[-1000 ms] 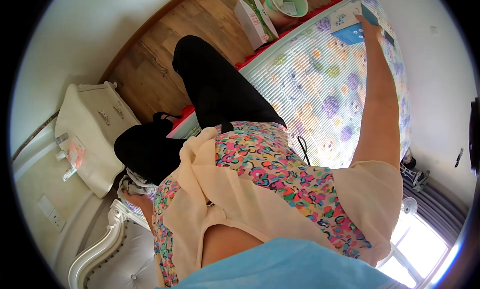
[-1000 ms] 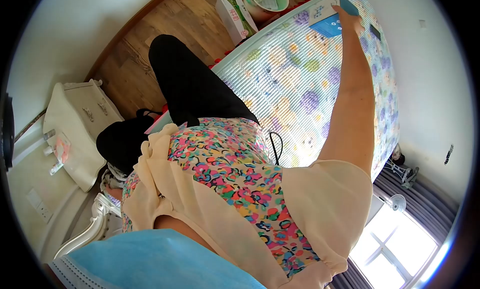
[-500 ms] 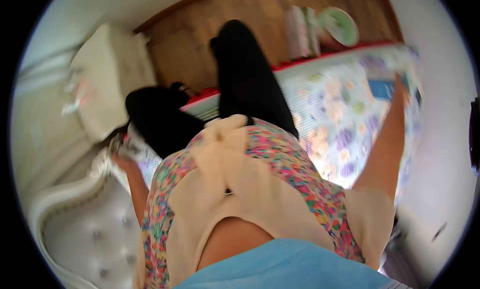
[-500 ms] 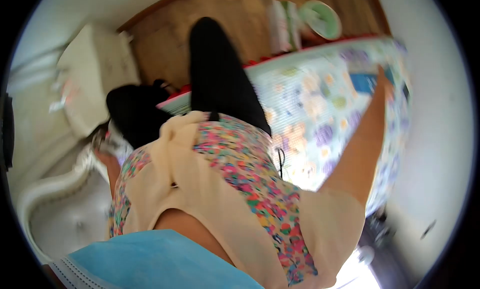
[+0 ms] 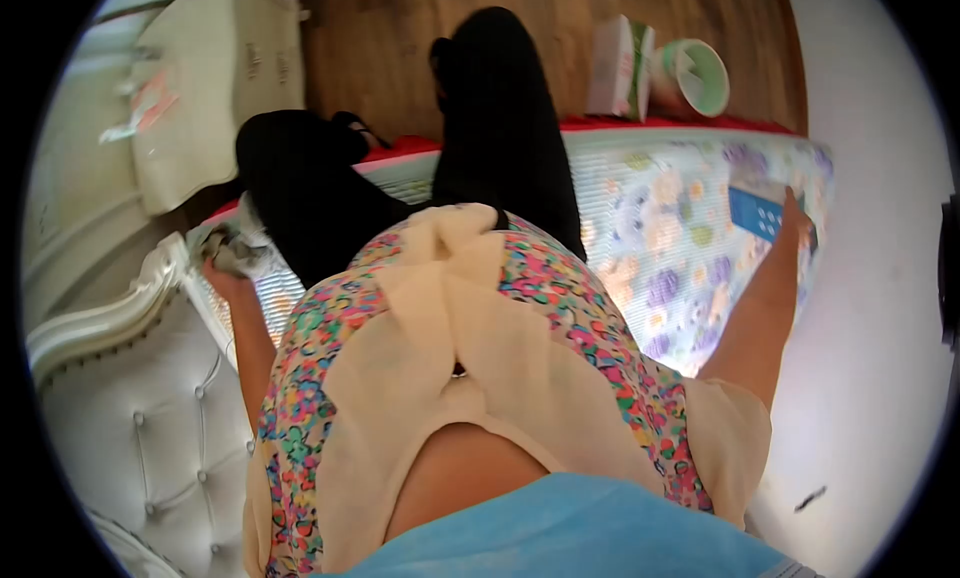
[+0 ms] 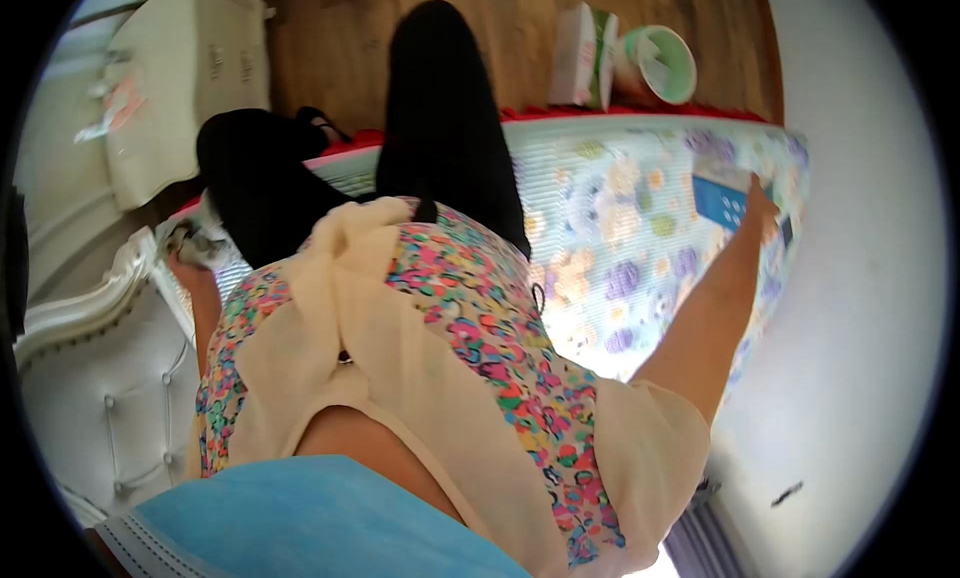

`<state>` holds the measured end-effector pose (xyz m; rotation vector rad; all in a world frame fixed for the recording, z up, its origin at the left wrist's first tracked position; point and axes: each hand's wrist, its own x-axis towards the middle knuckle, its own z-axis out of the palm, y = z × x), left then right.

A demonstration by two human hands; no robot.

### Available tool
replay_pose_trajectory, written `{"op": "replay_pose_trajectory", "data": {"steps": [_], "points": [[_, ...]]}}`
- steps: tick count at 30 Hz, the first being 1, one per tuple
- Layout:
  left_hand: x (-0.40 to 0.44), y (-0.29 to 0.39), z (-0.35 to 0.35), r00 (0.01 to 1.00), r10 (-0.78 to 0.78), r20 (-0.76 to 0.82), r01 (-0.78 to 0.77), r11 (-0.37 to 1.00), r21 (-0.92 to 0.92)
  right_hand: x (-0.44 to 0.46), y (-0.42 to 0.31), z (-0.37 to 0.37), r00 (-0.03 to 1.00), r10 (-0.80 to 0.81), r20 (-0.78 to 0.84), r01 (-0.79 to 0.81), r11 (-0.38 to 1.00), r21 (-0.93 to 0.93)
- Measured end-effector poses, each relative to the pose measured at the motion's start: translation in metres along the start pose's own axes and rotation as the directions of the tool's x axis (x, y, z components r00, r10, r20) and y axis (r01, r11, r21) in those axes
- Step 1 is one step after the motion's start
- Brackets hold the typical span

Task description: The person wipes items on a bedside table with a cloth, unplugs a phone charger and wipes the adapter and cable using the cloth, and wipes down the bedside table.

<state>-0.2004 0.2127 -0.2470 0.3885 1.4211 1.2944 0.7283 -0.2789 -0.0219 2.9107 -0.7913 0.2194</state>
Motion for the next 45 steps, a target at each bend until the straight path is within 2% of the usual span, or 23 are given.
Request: {"op": "replay_pose_trajectory", "data": {"steps": [3,7,8,10,11,13,15,16,17,18,21,22,23,24,26,27,29,32,35,40,42,43,45], "points": [[-0.015,0.0,0.02,0.996,-0.06,-0.07,0.061,0.998,0.007,0.013,0.026,0.006,0.996,-0.032,0.084,0.03,0.999,0.021],[-0.013,0.007,0.026,0.99,-0.075,-0.123,0.086,0.993,0.084,0.012,0.041,0.014,0.993,0.057,0.107,-0.085,0.956,0.28],[-0.015,0.008,0.026,0.991,0.01,-0.132,0.023,0.969,0.247,0.025,0.045,0.021,0.997,0.049,0.052,-0.061,0.961,0.268],[-0.004,0.011,0.025,0.994,-0.08,-0.069,0.091,0.981,0.171,0.02,0.034,-0.004,0.99,-0.129,0.063,0.116,0.977,0.177],[-0.002,0.008,0.031,0.994,-0.09,-0.055,0.099,0.977,0.191,0.026,0.028,0.001,0.962,-0.265,-0.072,0.274,0.947,0.169],[-0.005,0.008,0.04,0.995,-0.082,-0.047,0.091,0.969,0.229,0.011,-0.006,-0.019,0.933,-0.321,-0.164,0.34,0.935,0.101],[-0.011,0.01,0.047,0.997,-0.063,-0.042,0.072,0.962,0.264,0.009,-0.034,-0.028,0.865,-0.453,-0.215,0.49,0.853,0.176],[-0.013,0.01,0.049,0.997,-0.06,-0.04,0.069,0.959,0.276,-0.005,-0.048,-0.03,0.874,-0.433,-0.222,0.486,0.774,0.405],[-0.015,0.011,0.051,0.997,-0.062,-0.044,0.072,0.958,0.278,-0.016,-0.06,-0.037,0.814,-0.554,-0.174,0.558,0.662,0.5],[-0.018,0.012,0.052,0.997,-0.06,-0.046,0.07,0.955,0.287,-0.049,-0.082,-0.044,0.695,-0.697,-0.177,0.484,0.272,0.831],[-0.026,0.02,0.05,0.998,-0.039,-0.057,0.054,0.953,0.297,-0.07,-0.121,-0.002,0.632,-0.703,-0.327,0.59,0.162,0.791],[-0.03,0.023,0.049,0.997,-0.032,-0.063,0.049,0.953,0.299,-0.076,-0.131,0.014,0.511,-0.738,-0.441,0.835,0.305,0.458],[-0.034,0.027,0.048,0.997,-0.022,-0.071,0.043,0.953,0.301,-0.107,-0.136,0.021,0.588,-0.728,-0.353,0.754,0.335,0.565],[-0.038,0.03,0.047,0.997,-0.015,-0.081,0.039,0.952,0.303,-0.112,-0.145,0.046,0.501,-0.782,-0.37,0.828,0.31,0.467],[-0.044,0.036,0.044,0.995,-0.001,-0.098,0.031,0.95,0.31,-0.147,-0.153,0.067,0.45,-0.842,-0.297,0.847,0.298,0.44],[-0.043,0.04,0.039,0.997,0.007,-0.082,0.019,0.95,0.311,-0.172,-0.153,0.044,0.408,-0.908,-0.097,0.731,0.261,0.631],[-0.037,0.046,0.019,0.997,0.01,-0.078,0.01,0.966,0.257,-0.172,-0.157,0.091,0.51,-0.837,-0.201,0.833,0.421,0.359],[-0.058,0.059,0.034,0.961,-0.031,-0.273,0.105,0.96,0.259,-0.184,-0.158,0.118,0.567,-0.822,-0.049,0.791,0.527,0.311],[-0.064,0.071,0.039,0.955,-0.086,-0.286,0.167,0.947,0.274,-0.196,-0.158,0.145,0.619,-0.784,0.041,0.745,0.603,0.286],[-0.061,0.073,0.032,0.96,-0.028,-0.277,0.126,0.93,0.345,-0.203,-0.153,0.169,0.607,-0.794,-0.037,0.749,0.556,0.359],[-0.054,0.068,0.016,0.999,0.021,-0.047,-0.003,0.936,0.353,-0.205,-0.146,0.133,0.613,-0.788,0.055,0.761,0.608,0.227],[-0.054,0.056,0.016,0.999,0.04,-0.007,-0.036,0.957,0.287,-0.198,-0.153,0.121,0.623,-0.782,-0.02,0.759,0.598,0.259],[-0.047,0.055,0.022,0.999,0.047,-0.004,-0.044,0.953,0.299,-0.181,-0.152,0.147,0.718,-0.694,0.059,0.62,0.675,0.399]]}}
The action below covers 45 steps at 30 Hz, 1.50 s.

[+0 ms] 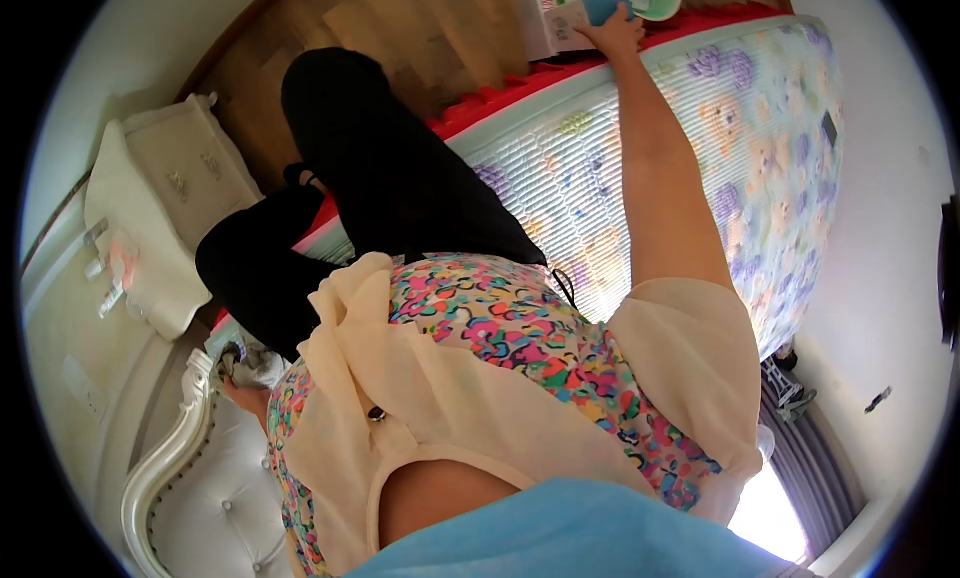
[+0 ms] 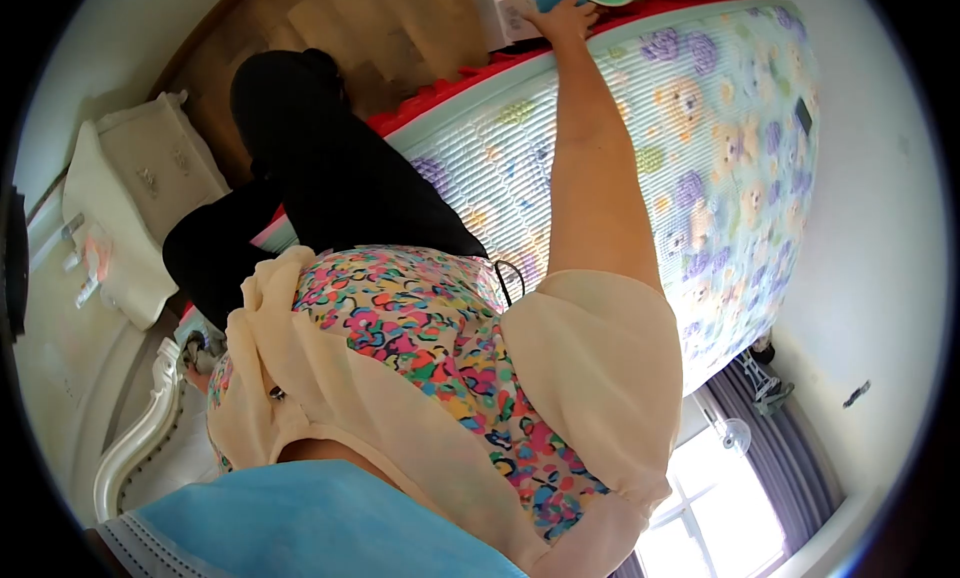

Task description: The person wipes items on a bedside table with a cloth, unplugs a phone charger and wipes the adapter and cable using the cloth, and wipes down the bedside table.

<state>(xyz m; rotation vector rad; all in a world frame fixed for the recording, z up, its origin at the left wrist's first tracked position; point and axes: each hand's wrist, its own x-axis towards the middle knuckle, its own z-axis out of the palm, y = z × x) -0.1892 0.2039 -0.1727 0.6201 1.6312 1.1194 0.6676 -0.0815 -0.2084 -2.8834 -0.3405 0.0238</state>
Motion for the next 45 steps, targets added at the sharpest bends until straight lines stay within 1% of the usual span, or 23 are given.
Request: {"op": "replay_pose_trajectory", "data": {"steps": [4,7,10,13,14,15,16,18,19,21,22,23,24,25,27,28,30,33,36,38,39,41,45], "points": [[0.011,0.007,0.016,1.0,-0.015,0.006,0.015,0.999,0.039,0.004,0.01,0.02,0.999,-0.022,-0.044,0.016,0.991,-0.136],[0.013,0.013,0.021,1.0,-0.003,0.016,0.002,0.998,0.064,-0.036,-0.04,-0.03,0.991,0.135,0.011,-0.135,0.991,0.002],[0.013,0.017,0.022,1.0,0.005,0.016,-0.007,0.997,0.076,-0.035,-0.038,-0.023,0.982,0.158,0.105,-0.152,0.987,-0.06],[0.011,0.02,0.016,1.0,0.011,0.002,-0.011,0.997,0.075,-0.043,-0.052,-0.013,0.968,0.103,0.227,-0.054,0.975,-0.215],[0.01,0.021,0.014,1.0,0.014,-0.002,-0.013,0.997,0.072,-0.05,-0.042,0.014,0.995,-0.102,-0.007,0.1,0.985,-0.14],[0.01,0.022,0.011,1.0,0.017,-0.007,-0.017,0.997,0.074,-0.055,-0.041,0.031,0.926,-0.284,-0.249,0.267,0.959,-0.099],[0.009,0.023,0.01,1.0,0.019,-0.01,-0.018,0.998,0.065,-0.066,-0.05,0.026,0.925,-0.293,-0.24,0.28,0.956,-0.091],[0.005,0.025,0.005,0.999,0.03,-0.021,-0.028,0.997,0.069,-0.108,-0.065,-0.005,0.898,-0.408,0.162,0.41,0.912,0.021],[0.003,0.025,0.005,0.999,0.033,-0.021,-0.031,0.997,0.074,-0.127,-0.071,-0.022,0.895,-0.409,0.178,0.41,0.911,0.029],[-0.001,0.027,0.003,0.999,0.045,-0.019,-0.044,0.996,0.079,-0.148,-0.08,-0.048,0.757,-0.394,0.522,0.347,0.918,0.191],[-0.032,0.04,0.032,0.999,0.049,-0.015,-0.047,0.995,0.082,-0.151,-0.077,-0.045,0.753,-0.391,0.529,0.342,0.92,0.194],[-0.048,0.047,0.048,0.999,0.051,-0.01,-0.05,0.996,0.078,-0.156,-0.074,-0.044,0.704,-0.467,0.534,0.454,0.875,0.166],[-0.045,0.047,0.043,0.999,0.052,-0.013,-0.051,0.996,0.077,-0.157,-0.072,-0.045,0.647,-0.539,0.539,0.563,0.815,0.139],[-0.028,0.039,0.026,0.999,0.051,-0.009,-0.05,0.996,0.078,-0.158,-0.069,-0.045,0.646,-0.538,0.541,0.561,0.816,0.142],[-0.01,0.034,0.004,0.998,0.06,-0.003,-0.059,0.995,0.083,-0.162,-0.064,-0.045,0.494,-0.829,0.261,0.811,0.548,0.207],[-0.015,0.037,0.005,0.998,0.059,-0.003,-0.059,0.994,0.087,-0.162,-0.06,-0.043,0.494,-0.829,0.263,0.806,0.55,0.221],[-0.021,0.038,0.007,0.998,0.061,-0.005,-0.061,0.993,0.1,-0.164,-0.054,-0.039,0.317,-0.939,0.132,0.91,0.341,0.236],[-0.032,0.042,0.006,0.998,0.059,-0.015,-0.057,0.992,0.113,-0.166,-0.049,-0.027,0.272,-0.96,0.064,0.931,0.279,0.235],[-0.042,0.044,0.007,0.997,0.07,-0.016,-0.068,0.99,0.123,-0.167,-0.045,-0.023,0.272,-0.962,-0.037,0.934,0.254,0.25],[-0.05,0.047,0.004,0.996,0.085,-0.014,-0.082,0.987,0.137,-0.164,-0.044,-0.017,0.365,-0.916,-0.168,0.922,0.33,0.204],[-0.052,0.049,0.0,0.996,0.091,-0.012,-0.089,0.987,0.131,-0.16,-0.044,-0.017,0.46,-0.886,-0.067,0.863,0.428,0.268],[-0.062,0.047,0.0,0.995,0.1,-0.009,-0.097,0.986,0.137,-0.162,-0.047,-0.02,0.497,-0.866,-0.055,0.846,0.469,0.253],[-0.086,0.042,0.001,0.993,0.117,-0.021,-0.114,0.987,0.116,-0.161,-0.048,-0.022,0.436,-0.899,-0.034,0.869,0.411,0.274]]}}
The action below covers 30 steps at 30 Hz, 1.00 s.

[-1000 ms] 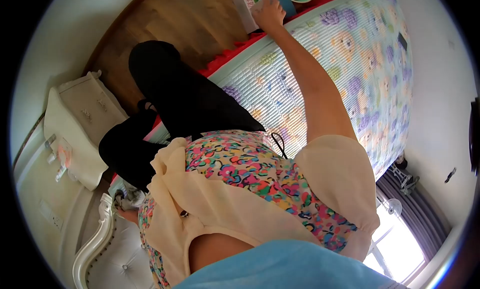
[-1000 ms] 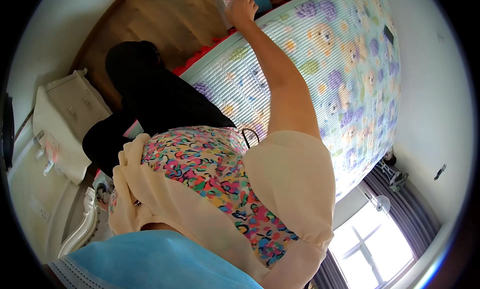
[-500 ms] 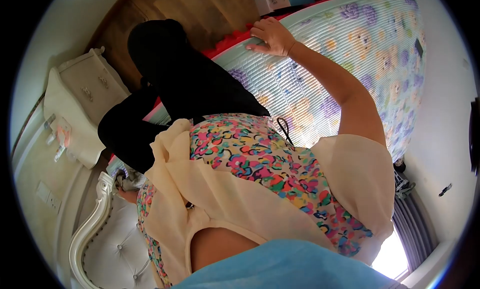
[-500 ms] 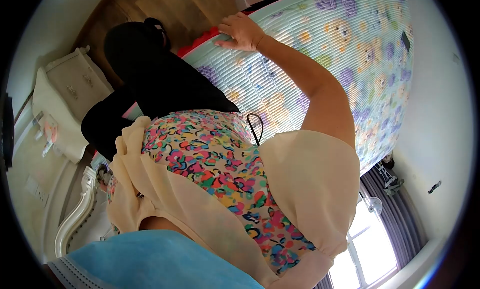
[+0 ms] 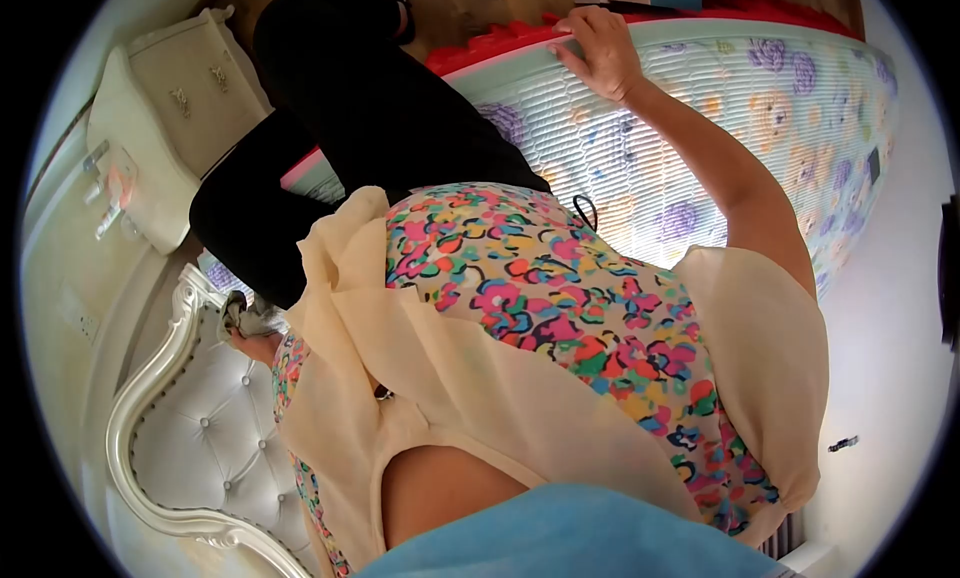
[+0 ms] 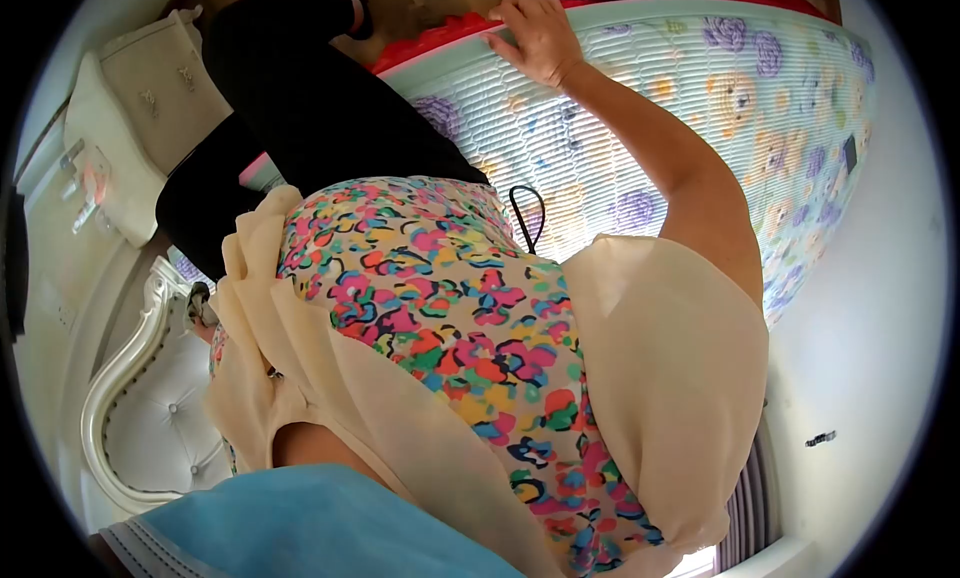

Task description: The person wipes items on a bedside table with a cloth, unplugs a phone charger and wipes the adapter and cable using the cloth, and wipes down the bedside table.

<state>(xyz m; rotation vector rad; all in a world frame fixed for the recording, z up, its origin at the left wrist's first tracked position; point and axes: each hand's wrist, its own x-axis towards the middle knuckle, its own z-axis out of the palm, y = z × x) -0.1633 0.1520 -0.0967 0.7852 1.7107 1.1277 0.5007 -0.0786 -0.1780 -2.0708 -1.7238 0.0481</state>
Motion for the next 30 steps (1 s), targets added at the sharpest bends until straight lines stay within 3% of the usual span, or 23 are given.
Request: {"op": "replay_pose_trajectory", "data": {"steps": [2,5,6,9,11,13,14,17,21,30], "points": [[-0.012,0.009,0.009,0.995,-0.048,-0.089,0.046,0.999,-0.023,0.0,0.0,0.002,1.0,-0.002,0.022,0.002,1.0,0.006],[0.022,-0.01,-0.039,0.999,-0.048,-0.01,0.047,0.997,-0.063,-0.003,0.004,0.004,0.995,0.02,0.099,-0.018,1.0,-0.018],[0.067,-0.028,-0.091,0.964,-0.264,0.031,0.256,0.886,-0.386,-0.004,0.005,0.005,0.987,0.049,0.155,-0.043,0.998,-0.043],[0.023,-0.012,-0.038,0.994,-0.107,-0.037,0.103,0.99,-0.094,-0.018,0.003,0.021,1.0,-0.001,0.024,0.004,0.993,-0.12],[0.02,-0.007,-0.027,0.993,-0.107,-0.046,0.104,0.992,-0.07,-0.026,-0.011,0.025,0.989,0.093,0.113,-0.078,0.987,-0.138],[0.023,-0.005,-0.02,0.993,-0.106,-0.05,0.104,0.994,-0.043,-0.043,-0.042,0.03,0.967,0.254,0.021,-0.242,0.941,-0.234],[0.026,-0.003,-0.017,0.993,-0.105,-0.046,0.104,0.994,-0.028,-0.067,-0.054,0.038,0.961,0.26,0.091,-0.246,0.96,-0.135],[0.035,0.002,-0.006,0.994,-0.107,-0.036,0.107,0.994,0.005,-0.111,-0.112,0.033,0.929,0.201,0.311,-0.162,0.976,-0.145],[0.042,0.003,0.003,0.995,-0.102,-0.018,0.103,0.994,0.043,-0.12,-0.115,0.044,0.898,0.275,0.344,-0.239,0.96,-0.146],[0.045,-0.006,0.003,0.995,-0.104,-0.009,0.104,0.994,0.031,-0.119,-0.106,0.055,0.902,0.232,0.363,-0.203,0.972,-0.118]]}}
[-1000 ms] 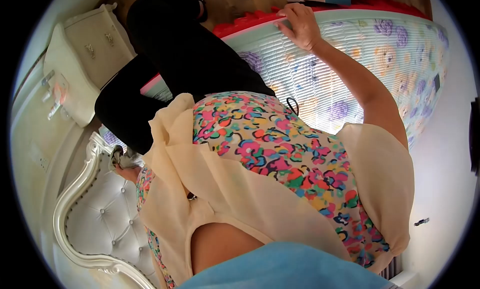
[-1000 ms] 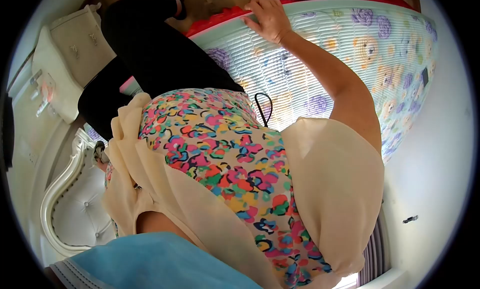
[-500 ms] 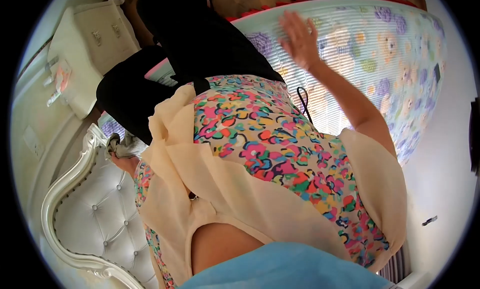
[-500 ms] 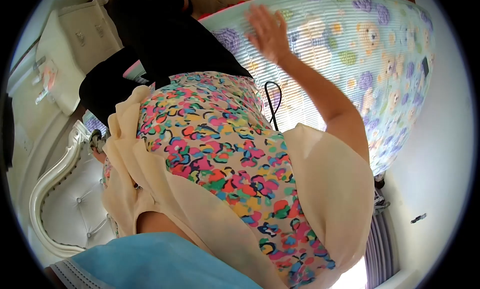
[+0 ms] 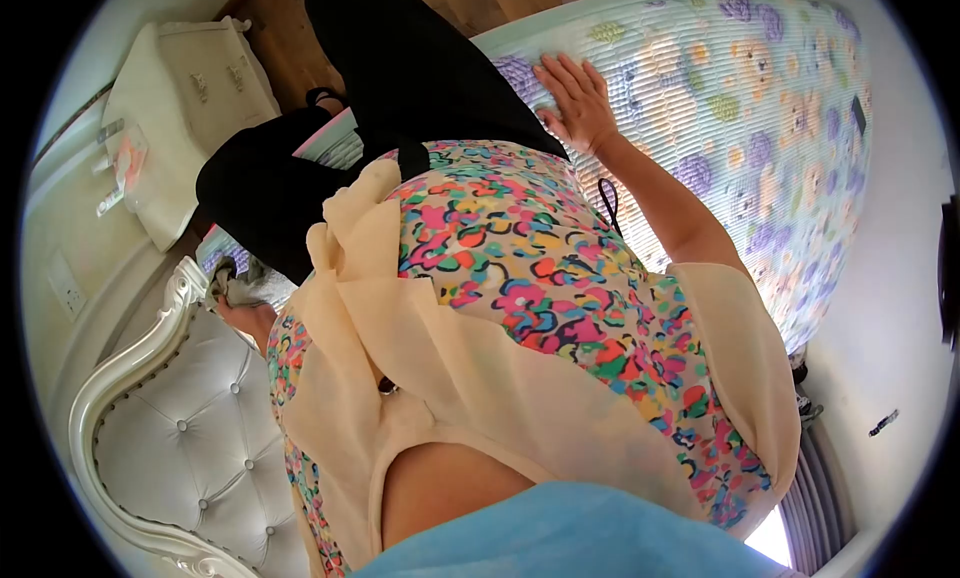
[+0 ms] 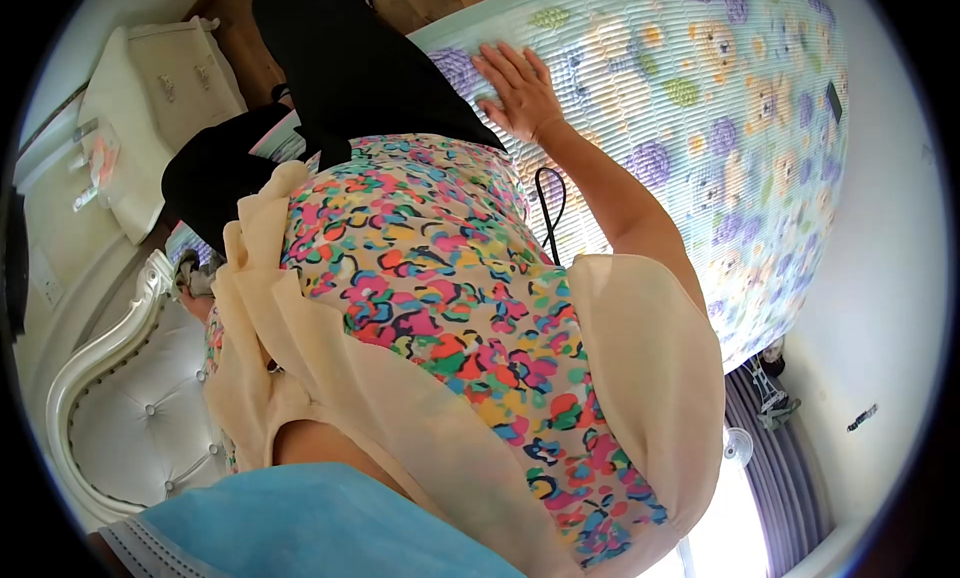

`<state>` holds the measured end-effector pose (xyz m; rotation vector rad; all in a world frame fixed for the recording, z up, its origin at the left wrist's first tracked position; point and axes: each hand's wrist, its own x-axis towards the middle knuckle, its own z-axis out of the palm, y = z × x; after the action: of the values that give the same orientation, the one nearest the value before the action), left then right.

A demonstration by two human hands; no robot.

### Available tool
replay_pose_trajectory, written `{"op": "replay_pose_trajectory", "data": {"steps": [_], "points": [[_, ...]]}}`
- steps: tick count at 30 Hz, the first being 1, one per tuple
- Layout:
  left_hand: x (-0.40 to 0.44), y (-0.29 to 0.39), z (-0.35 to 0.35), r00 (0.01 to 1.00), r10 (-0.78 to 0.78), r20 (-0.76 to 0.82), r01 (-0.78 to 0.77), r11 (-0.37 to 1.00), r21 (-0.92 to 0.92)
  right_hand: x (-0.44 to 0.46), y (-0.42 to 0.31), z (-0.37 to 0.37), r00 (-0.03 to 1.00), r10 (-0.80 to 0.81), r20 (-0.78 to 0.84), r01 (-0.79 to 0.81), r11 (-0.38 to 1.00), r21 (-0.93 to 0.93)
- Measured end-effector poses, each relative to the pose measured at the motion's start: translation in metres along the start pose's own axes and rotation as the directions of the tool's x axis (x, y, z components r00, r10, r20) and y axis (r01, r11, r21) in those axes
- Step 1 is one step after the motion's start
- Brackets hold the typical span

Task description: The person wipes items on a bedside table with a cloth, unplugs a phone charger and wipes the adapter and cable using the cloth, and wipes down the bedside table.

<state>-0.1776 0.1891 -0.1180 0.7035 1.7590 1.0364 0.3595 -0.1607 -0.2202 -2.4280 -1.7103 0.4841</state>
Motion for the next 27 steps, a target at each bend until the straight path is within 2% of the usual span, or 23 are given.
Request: {"op": "replay_pose_trajectory", "data": {"steps": [4,9,12,13,14,15,16,17,18,19,21,22,27], "points": [[-0.022,-0.001,0.011,0.997,-0.055,-0.051,0.052,0.998,-0.048,-0.001,0.004,0.002,1.0,0.011,-0.023,-0.011,1.0,0.006],[-0.027,-0.012,0.007,0.996,-0.046,-0.081,0.039,0.995,-0.09,0.003,0.007,0.001,0.999,0.01,-0.037,-0.01,1.0,-0.013],[-0.027,-0.019,0.006,0.998,-0.042,-0.046,0.037,0.995,-0.094,0.013,0.012,-0.003,0.995,0.041,-0.093,-0.035,0.997,0.065],[-0.026,-0.018,0.004,0.999,-0.032,-0.003,0.031,0.995,-0.092,0.021,0.018,-0.006,0.975,0.22,0.007,-0.192,0.833,0.519],[-0.016,-0.022,-0.004,0.999,-0.003,0.034,0.005,0.997,-0.075,0.026,0.023,-0.007,0.925,0.33,0.187,-0.328,0.447,0.832],[-0.01,-0.026,-0.015,1.0,-0.005,0.029,0.007,0.997,-0.071,0.032,0.031,-0.007,0.887,0.389,0.25,-0.233,-0.089,0.968],[-0.01,-0.025,-0.013,1.0,-0.014,0.013,0.015,0.996,-0.088,0.037,0.032,-0.03,0.903,0.28,0.327,-0.125,-0.557,0.821],[-0.009,-0.026,-0.011,1.0,-0.021,-0.002,0.021,0.994,-0.108,0.04,0.033,-0.049,0.93,0.147,0.337,-0.025,-0.888,0.458],[-0.008,-0.025,-0.008,1.0,-0.019,-0.004,0.018,0.994,-0.11,0.038,0.048,-0.033,0.984,-0.05,0.172,-0.083,-0.977,0.194],[-0.008,-0.024,-0.008,0.998,-0.034,-0.047,0.03,0.996,-0.083,0.035,0.052,-0.02,0.984,-0.055,0.171,-0.088,-0.977,0.193],[-0.017,-0.015,-0.002,0.994,-0.046,-0.095,0.04,0.997,-0.067,0.036,0.063,-0.015,0.944,0.033,0.328,-0.149,-0.844,0.515],[-0.018,-0.014,0.0,0.993,-0.049,-0.11,0.041,0.996,-0.073,0.041,0.069,-0.017,0.976,-0.133,0.172,-0.187,-0.917,0.352],[-0.025,-0.014,0.005,0.993,-0.052,-0.103,0.041,0.994,-0.103,0.042,0.074,-0.019,0.97,-0.134,0.202,-0.207,-0.889,0.408]]}}
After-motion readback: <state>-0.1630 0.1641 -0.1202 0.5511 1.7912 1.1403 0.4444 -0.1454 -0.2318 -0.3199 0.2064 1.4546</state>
